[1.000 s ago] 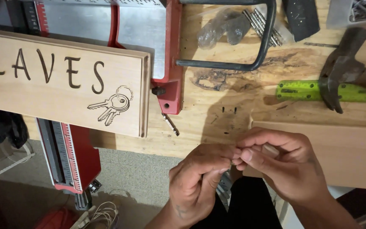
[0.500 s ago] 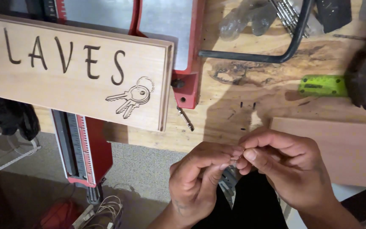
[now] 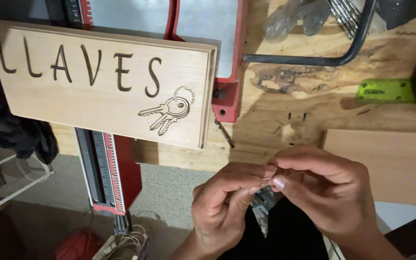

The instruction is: Attaching a sawtooth picture hanger to the back of a wooden sign using a hammer and small nails

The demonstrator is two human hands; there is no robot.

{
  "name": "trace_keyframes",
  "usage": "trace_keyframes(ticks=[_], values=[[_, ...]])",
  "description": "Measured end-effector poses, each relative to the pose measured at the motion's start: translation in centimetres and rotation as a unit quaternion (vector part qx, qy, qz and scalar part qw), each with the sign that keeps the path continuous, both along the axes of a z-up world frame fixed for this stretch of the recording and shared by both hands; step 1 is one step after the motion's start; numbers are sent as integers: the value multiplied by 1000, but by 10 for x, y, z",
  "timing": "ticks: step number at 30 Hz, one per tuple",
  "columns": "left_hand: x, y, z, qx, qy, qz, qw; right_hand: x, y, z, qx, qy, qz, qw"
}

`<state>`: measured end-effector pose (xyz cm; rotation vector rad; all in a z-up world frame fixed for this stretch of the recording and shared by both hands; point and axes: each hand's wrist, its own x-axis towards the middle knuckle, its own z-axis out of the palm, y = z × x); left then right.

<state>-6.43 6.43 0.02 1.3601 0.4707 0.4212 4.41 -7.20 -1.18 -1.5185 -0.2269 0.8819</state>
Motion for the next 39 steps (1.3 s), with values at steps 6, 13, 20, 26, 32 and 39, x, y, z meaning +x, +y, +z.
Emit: trace_keyframes(ticks=[6,13,20,26,32,39], values=[[-4,7,2,16,2,-11,1000,-9,3,-4,21,-12,-15,1000],[-7,15,4,-40,-15,-44,998,-18,7,-4,16,-20,-27,999],[-12,20,7,-37,10,-73,997,-30,11,3,-25,-42,-60,997],[-17,15,4,-57,23,-37,997,-31,13,11,-50,-33,-57,997],[-11,8,8,141,32,45,988,-33,26,40,-94,-95,-35,990],[-12,2,5,194,-4,39,980,-50,26,39,-189,-107,-132,967]])
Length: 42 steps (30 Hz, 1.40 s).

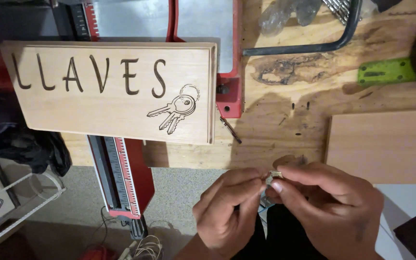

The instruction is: Attaching a sawtooth picture hanger to the back of a wooden sign using a hammer and small nails

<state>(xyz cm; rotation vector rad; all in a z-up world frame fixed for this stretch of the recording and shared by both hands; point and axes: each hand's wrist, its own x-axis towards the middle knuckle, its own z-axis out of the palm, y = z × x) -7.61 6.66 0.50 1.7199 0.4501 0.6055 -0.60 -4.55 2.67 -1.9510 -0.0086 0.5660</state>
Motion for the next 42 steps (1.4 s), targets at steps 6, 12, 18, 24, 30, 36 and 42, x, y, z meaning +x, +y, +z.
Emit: trace_keyframes(ticks=[6,12,18,24,30,36,42], values=[[2,-1,-2,7,-1,6,1000,-2,10,7,28,3,-6,1000],[3,-1,-1,23,6,17,1000,-9,9,3,20,7,-24,999],[5,-5,3,20,38,51,998,-9,11,3,31,15,-16,999],[2,-8,1,-7,95,61,994,-13,4,-7,45,29,-42,998],[3,-3,0,-36,48,19,998,-7,5,-1,49,25,-45,997],[7,-10,3,-34,46,15,998,-12,-2,-5,29,4,-34,999],[14,-22,8,14,61,68,996,-16,-1,-2,43,26,-72,996]])
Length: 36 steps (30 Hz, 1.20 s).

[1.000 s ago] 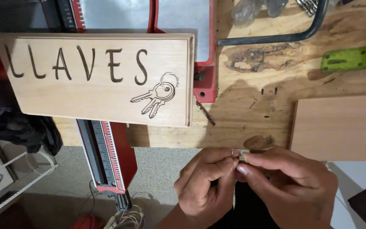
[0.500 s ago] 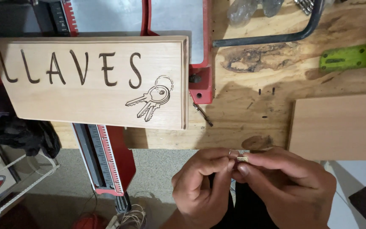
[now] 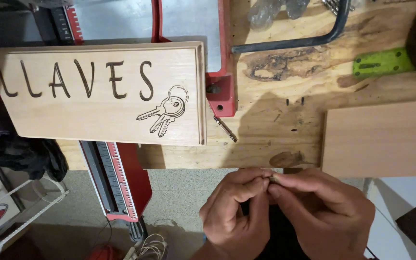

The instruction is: Attaching a sawtooth picture hanger to the back of a wooden sign using a hammer and small nails

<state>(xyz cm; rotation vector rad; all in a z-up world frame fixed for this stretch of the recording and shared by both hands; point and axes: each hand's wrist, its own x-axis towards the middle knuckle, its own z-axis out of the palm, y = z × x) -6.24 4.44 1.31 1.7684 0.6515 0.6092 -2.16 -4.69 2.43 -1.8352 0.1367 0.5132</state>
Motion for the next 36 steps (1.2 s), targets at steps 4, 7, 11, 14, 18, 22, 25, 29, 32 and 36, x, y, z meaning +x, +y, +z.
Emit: trace_keyframes(ticks=[4,7,11,14,18,22,25,29,32,36], values=[[2,-6,2,-4,6,29,1000,-2,0,0,-42,-45,14,998],[3,-9,4,-13,15,38,999,-4,-6,-2,-59,-24,0,998],[-1,-11,6,-81,52,48,994,-7,-12,-4,-31,-1,-6,999],[-5,-17,5,-203,2,60,977,-11,-17,-5,-30,1,-38,999],[-7,-16,10,-305,10,68,950,-5,-21,5,38,6,-39,999],[-4,-14,14,-335,0,24,942,-1,-25,14,31,41,-65,997],[0,-18,16,-309,-6,-1,951,0,-37,9,32,58,-80,995],[7,-30,3,-222,-1,-37,974,16,-62,4,104,7,-13,994],[16,-33,-5,-76,68,-86,991,42,-113,-19,-49,-131,99,985],[26,-47,-10,-27,81,-152,985,88,-178,-31,-236,-190,172,938]])
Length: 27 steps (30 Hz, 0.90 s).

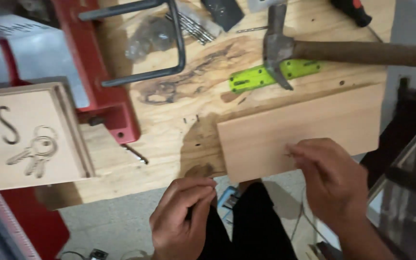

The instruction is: Attaching a sawtooth picture hanger to the back of a wooden sign using a hammer and small nails

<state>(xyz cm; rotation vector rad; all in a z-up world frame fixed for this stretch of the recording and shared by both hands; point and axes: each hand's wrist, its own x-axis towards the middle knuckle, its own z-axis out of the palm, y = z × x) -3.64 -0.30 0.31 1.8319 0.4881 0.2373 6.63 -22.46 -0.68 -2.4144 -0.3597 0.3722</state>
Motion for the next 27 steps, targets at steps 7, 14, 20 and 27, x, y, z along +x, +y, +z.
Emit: trace_keyframes(ticks=[7,14,20,27], values=[[28,-52,-20,9,-11,-81,997,68,-43,-21,-120,113,6,986],[83,-91,-29,-16,-60,-110,992,105,-53,-37,-104,82,128,983],[95,-105,-51,57,-50,-105,992,87,-56,-41,31,65,99,993],[113,-99,-54,68,-67,-131,987,79,-55,-56,132,32,75,988]])
